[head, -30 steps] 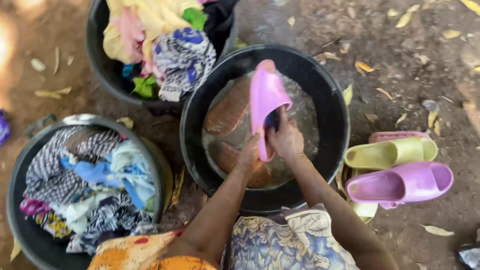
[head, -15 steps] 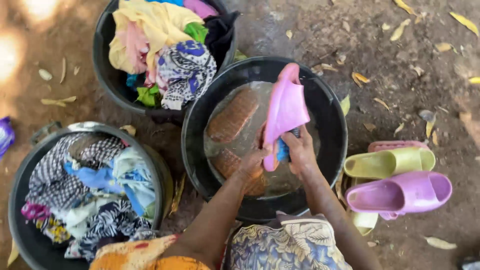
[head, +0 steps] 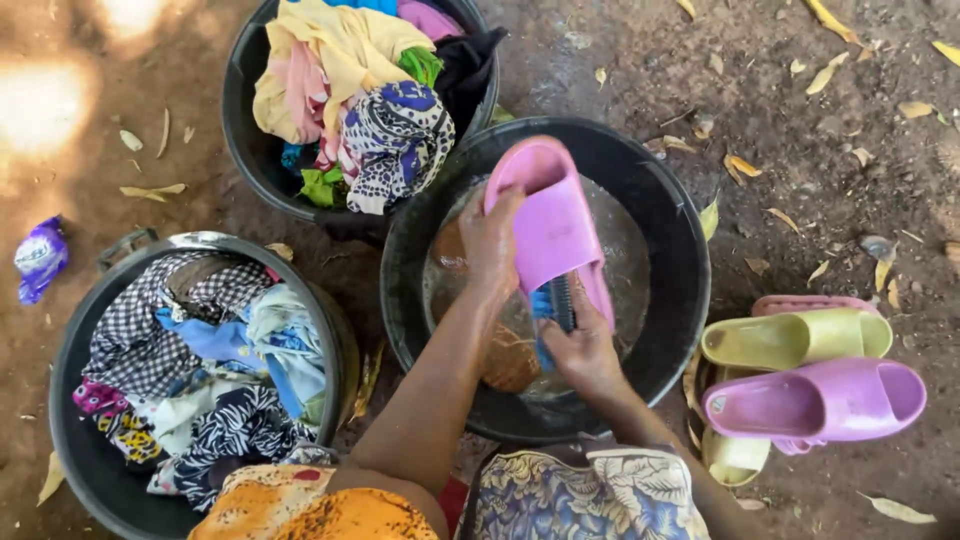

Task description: Washing and scrubbing plastic shoes in a basin of water using a brush

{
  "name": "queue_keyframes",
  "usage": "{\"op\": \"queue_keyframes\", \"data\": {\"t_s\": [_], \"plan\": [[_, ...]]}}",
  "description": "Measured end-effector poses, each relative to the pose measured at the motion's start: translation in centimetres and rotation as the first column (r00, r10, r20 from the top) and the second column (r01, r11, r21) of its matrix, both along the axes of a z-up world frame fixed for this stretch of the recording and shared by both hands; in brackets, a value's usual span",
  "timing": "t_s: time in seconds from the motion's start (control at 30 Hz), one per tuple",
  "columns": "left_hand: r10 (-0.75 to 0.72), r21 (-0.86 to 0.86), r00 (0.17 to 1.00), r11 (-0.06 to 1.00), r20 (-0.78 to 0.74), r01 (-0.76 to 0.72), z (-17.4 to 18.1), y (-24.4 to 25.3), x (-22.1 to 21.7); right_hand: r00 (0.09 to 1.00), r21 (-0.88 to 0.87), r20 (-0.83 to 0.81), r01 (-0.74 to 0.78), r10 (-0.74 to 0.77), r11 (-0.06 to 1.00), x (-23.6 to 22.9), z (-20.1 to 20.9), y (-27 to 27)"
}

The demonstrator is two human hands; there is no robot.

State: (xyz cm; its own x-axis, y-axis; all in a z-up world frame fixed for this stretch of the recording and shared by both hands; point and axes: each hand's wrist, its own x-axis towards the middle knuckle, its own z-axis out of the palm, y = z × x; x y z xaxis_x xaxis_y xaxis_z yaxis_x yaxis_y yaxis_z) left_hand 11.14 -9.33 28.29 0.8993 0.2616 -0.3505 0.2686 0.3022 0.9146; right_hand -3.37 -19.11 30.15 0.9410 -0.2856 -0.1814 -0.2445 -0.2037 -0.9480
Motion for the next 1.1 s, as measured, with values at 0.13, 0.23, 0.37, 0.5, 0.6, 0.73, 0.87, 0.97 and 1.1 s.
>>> {"op": "queue_keyframes", "data": {"t_s": [0.13, 0.23, 0.37, 0.5, 0.6, 0.73, 0.87, 0.97, 1.1], "plan": [[0.053, -0.408, 0.976, 0.903, -0.210, -0.136, -1.2, 0.0, -2.3, 0.884, 0.841, -0.458, 0.466, -0.097, 0.274, -0.6, 1.7, 0.3], [-0.124, -0.481, 0.923, 0.873, -0.365, -0.074, -1.4, 1.0, -2.6, 0.954, 0.669, -0.299, 0.237, -0.036, 0.704, -1.6, -4.4, -0.8], [-0.300, -0.497, 0.822, 0.867, -0.484, 0.024, -7.0, 1.9, -1.8, 0.913, -0.374, -0.401, -0.238, 0.075, 0.896, -1.5, -4.4, -0.4], [-0.352, -0.583, 0.897, 0.800, -0.267, 0.140, -11.8, 2.3, -2.0, 0.990, -0.813, 0.000, -0.082, 0.141, 0.577, 0.1, -2.5, -1.3], [-0.214, -0.623, 0.966, 0.778, -0.146, 0.078, -7.0, 2.2, -1.7, 0.935, -0.890, 0.256, 0.129, 0.247, 0.436, 1.2, -2.3, -0.9], [0.079, -0.594, 0.997, 0.801, -0.013, -0.072, 1.2, 0.0, -4.9, 0.915, -0.901, 0.276, 0.139, 0.296, 0.411, -0.7, -10.2, -1.3], [0.008, -0.361, 0.995, 0.932, 0.096, 0.027, 6.1, -1.7, -4.4, 0.935, -0.869, 0.237, 0.083, 0.263, 0.488, -1.0, -6.5, -1.9], [-0.026, -0.370, 0.998, 0.928, 0.056, 0.045, 6.9, -1.3, -3.5, 0.820, 0.395, -0.359, -0.300, 0.447, 0.868, -3.1, -8.5, -3.2], [-0.148, -0.538, 0.989, 0.835, -0.014, 0.117, 5.1, -0.2, -3.0, 0.934, -0.518, 0.118, -0.232, 0.338, 0.823, -3.4, -3.0, -5.9]]}}
